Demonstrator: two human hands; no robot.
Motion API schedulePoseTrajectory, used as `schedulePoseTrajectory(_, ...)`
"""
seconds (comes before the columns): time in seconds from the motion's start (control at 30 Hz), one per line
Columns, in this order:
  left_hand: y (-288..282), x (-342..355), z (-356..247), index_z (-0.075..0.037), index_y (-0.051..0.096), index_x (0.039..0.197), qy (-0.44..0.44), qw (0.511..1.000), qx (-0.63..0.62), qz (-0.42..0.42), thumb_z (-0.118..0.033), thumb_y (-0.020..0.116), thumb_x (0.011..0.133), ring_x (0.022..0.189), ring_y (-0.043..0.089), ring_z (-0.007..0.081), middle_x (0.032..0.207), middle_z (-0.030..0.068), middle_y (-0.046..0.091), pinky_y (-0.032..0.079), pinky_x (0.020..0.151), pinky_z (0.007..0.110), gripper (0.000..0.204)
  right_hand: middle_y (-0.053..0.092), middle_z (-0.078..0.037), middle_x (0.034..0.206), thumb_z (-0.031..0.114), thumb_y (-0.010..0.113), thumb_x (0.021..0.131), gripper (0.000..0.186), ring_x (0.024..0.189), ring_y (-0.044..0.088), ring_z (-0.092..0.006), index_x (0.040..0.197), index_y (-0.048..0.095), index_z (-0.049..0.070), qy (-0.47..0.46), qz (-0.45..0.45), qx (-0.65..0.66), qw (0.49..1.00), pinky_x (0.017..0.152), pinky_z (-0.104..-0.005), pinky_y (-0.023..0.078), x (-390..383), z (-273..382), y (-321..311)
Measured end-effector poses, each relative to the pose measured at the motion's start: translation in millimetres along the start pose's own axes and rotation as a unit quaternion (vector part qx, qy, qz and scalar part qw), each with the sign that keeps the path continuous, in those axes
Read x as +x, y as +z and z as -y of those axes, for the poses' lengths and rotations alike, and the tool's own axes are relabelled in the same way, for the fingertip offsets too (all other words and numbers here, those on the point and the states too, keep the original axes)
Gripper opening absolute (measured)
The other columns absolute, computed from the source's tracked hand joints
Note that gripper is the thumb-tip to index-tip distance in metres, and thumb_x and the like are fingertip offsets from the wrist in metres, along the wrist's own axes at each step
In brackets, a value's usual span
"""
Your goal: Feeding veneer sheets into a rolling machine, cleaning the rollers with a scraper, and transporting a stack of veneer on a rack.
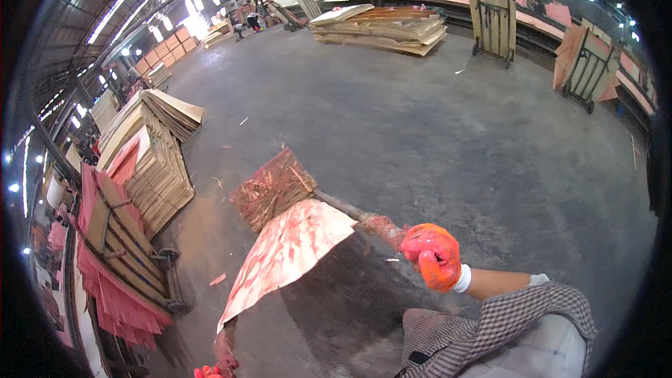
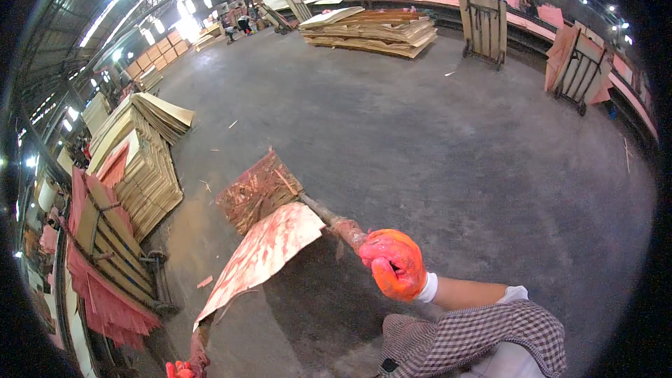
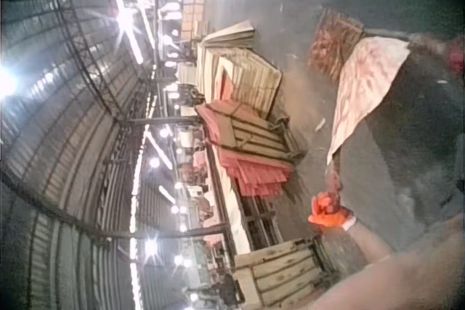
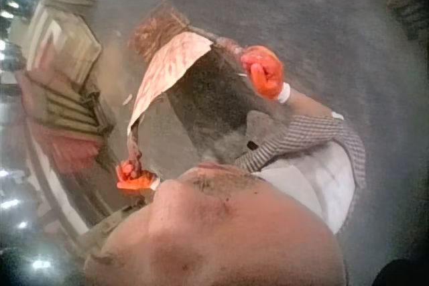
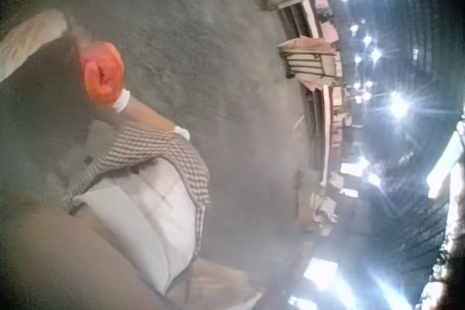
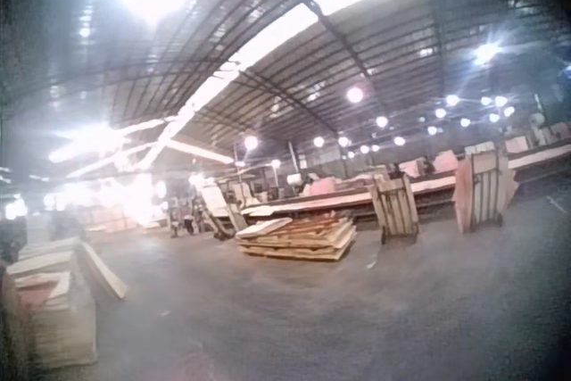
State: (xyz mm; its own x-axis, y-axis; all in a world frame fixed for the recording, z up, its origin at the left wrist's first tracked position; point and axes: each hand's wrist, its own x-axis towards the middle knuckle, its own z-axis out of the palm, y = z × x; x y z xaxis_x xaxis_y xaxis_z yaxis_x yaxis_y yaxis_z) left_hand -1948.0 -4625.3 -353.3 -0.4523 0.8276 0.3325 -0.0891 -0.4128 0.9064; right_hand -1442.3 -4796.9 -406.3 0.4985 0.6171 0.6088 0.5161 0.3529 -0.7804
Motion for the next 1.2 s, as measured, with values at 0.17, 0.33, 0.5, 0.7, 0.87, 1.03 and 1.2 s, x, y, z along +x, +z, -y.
schedulePoseTrajectory(0.17,64.0,45.1,-17.9,0.002,0.064,0.125,0.003,1.0,0.015,0.014,-0.069,0.035,0.099,0.066,0.051,0.0185,0.075,0.0085,0.06,0.045,0.057,0.032,0.081,0.068,-0.006,0.08,-0.004,0.052,0.078,0.023,0.078,0.065,-0.0295,0.093,0.068,0.003,-0.026,-0.035,0.014,0.999,0.084,-0.0447,0.054,61.0,-12.2,16.3)
schedulePoseTrajectory(0.33,104.9,47.0,-4.8,0.004,0.056,0.132,0.001,0.994,0.082,-0.068,-0.057,0.037,0.104,0.098,0.062,0.0251,0.092,0.01,0.062,0.047,0.101,0.039,0.07,0.068,-0.007,0.08,-0.003,0.053,0.082,0.019,0.076,0.066,-0.0299,0.091,0.068,0.003,-0.027,-0.044,0.011,0.999,0.083,-0.0434,0.054,100.6,-35.1,31.0)
schedulePoseTrajectory(0.5,131.5,98.3,67.5,0.005,0.056,0.133,0.003,0.996,0.093,0.007,-0.054,0.039,0.106,0.099,0.062,0.0219,0.083,0.0029,0.06,0.047,0.098,0.037,0.067,0.067,-0.008,0.079,-0.003,0.054,0.087,0.015,0.075,0.064,-0.0279,0.091,0.067,0.003,-0.031,-0.043,-0.032,0.998,0.078,-0.0408,0.053,138.1,-101.0,74.8)
schedulePoseTrajectory(0.7,227.0,128.8,143.8,0.005,0.064,0.119,0.052,0.998,0.036,0.013,-0.056,0.036,0.106,0.084,0.062,0.0208,0.072,0.0037,0.059,0.049,0.088,0.037,0.068,0.066,-0.009,0.086,0.006,0.048,0.096,0.019,0.079,0.061,-0.0186,0.088,0.064,0.001,0.079,-0.145,0.148,0.975,0.072,-0.0317,0.049,188.5,-206.9,106.7)
schedulePoseTrajectory(0.87,308.7,151.3,203.2,0.003,0.068,0.111,0.075,0.997,-0.002,0.016,-0.058,0.035,0.104,0.074,0.061,0.0197,0.069,0.0052,0.06,0.048,0.079,0.035,0.07,0.065,-0.007,0.091,0.021,0.047,0.104,0.028,0.081,0.06,-0.0151,0.092,0.065,0.002,0.146,-0.191,0.01,0.971,0.071,-0.0292,0.049,259.1,-271.7,135.3)
schedulePoseTrajectory(1.03,366.9,208.3,285.0,0.004,0.066,0.112,0.045,0.998,0.021,0.044,-0.054,0.033,0.106,0.072,0.058,0.0183,0.069,0.0044,0.058,0.049,0.074,0.034,0.067,0.066,-0.005,0.092,0.021,0.047,0.105,0.029,0.084,0.061,-0.0157,0.096,0.066,0.003,0.156,-0.151,0.013,0.976,0.076,-0.0305,0.05,302.5,-364.0,171.5)
schedulePoseTrajectory(1.2,461.9,267.1,315.6,0.006,0.061,0.119,0.039,0.997,0.056,0.042,-0.051,0.036,0.107,0.078,0.06,0.0206,0.072,0.0049,0.058,0.05,0.081,0.035,0.064,0.067,-0.006,0.09,0.021,0.048,0.104,0.029,0.085,0.062,-0.0179,0.093,0.066,0.002,0.175,-0.201,-0.035,0.963,0.081,-0.0321,0.049,388.8,-422.6,207.4)
